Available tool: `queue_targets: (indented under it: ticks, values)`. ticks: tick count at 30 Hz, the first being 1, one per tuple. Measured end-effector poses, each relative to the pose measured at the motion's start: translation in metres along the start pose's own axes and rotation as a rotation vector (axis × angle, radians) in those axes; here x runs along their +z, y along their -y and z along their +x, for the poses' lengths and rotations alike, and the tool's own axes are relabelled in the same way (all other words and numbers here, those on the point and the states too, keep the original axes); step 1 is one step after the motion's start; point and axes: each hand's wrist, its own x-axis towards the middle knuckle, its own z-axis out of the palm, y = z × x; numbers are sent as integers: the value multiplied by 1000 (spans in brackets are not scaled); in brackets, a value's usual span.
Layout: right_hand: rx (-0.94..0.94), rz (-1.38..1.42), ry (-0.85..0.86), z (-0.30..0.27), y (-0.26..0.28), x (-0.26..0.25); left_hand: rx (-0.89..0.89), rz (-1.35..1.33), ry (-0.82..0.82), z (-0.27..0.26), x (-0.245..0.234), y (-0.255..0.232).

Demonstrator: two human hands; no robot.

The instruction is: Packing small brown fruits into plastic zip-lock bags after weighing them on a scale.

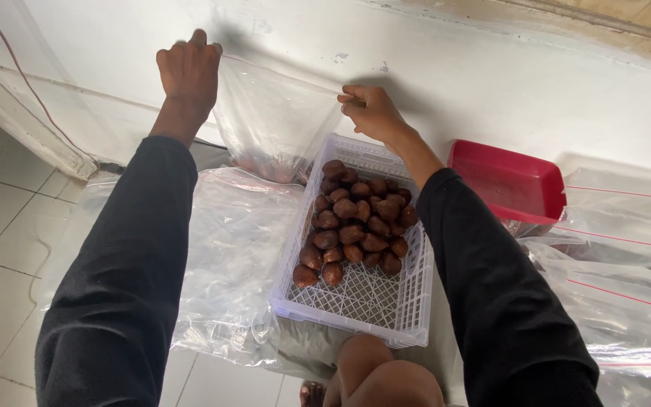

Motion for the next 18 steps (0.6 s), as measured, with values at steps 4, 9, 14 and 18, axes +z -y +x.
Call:
queue_targets:
  ticks: [4, 9, 14, 18]
  values:
    - [79, 206, 69, -22, 4, 2, 108, -370, 11, -13, -1, -5]
    - [-1, -56, 105, -70, -11, -12, 155, -781, 226, -82, -106, -34]
    - [-57, -387, 88, -142, -44, 4, 185, -801, 295, -159, -123, -93]
    - [14, -369, 281, -197, -84, 32, 212, -843, 197, -217, -104, -136]
